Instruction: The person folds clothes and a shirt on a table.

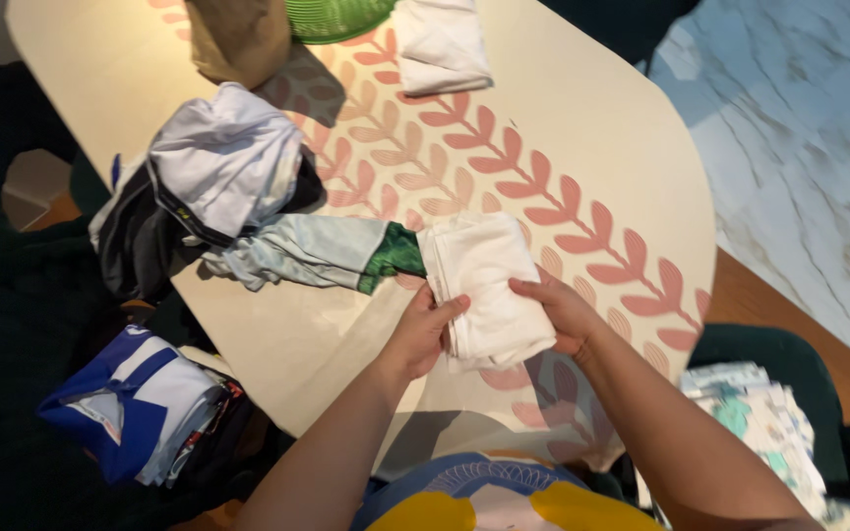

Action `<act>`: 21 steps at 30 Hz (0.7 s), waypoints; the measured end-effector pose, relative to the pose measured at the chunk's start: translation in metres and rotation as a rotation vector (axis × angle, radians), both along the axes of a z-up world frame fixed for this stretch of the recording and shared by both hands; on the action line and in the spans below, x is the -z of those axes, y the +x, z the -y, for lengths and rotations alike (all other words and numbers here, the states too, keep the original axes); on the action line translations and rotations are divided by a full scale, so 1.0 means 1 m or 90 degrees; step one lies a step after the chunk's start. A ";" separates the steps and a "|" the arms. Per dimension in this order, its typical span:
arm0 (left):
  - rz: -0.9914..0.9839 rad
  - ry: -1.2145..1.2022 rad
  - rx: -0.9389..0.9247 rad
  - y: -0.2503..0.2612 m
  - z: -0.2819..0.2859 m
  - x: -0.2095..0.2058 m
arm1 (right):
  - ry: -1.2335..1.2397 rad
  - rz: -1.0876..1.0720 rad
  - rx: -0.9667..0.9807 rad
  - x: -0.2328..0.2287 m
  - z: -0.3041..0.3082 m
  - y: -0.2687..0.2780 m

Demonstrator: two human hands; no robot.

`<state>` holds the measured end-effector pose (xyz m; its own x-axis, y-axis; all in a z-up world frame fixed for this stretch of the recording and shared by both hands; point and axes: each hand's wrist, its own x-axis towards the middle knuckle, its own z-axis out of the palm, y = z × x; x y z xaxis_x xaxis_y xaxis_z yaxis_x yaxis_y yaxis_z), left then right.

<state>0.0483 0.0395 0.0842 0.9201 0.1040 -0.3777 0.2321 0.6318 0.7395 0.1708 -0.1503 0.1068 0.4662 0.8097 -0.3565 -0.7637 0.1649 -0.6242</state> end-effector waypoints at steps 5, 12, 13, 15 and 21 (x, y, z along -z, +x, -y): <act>-0.069 -0.131 -0.066 0.020 -0.025 -0.001 | -0.064 0.018 -0.015 0.009 -0.045 0.015; -0.058 -0.038 -0.164 0.119 -0.110 0.007 | -0.373 0.386 0.095 0.070 -0.135 0.129; -0.051 -0.039 -0.159 0.135 -0.123 0.007 | -0.374 0.392 0.102 0.080 -0.151 0.156; -0.027 -0.105 -0.218 0.164 -0.149 0.005 | -0.471 0.682 0.211 0.089 -0.186 0.219; 0.023 -0.153 -0.279 0.207 -0.196 0.030 | -0.619 1.142 0.113 0.068 -0.283 0.354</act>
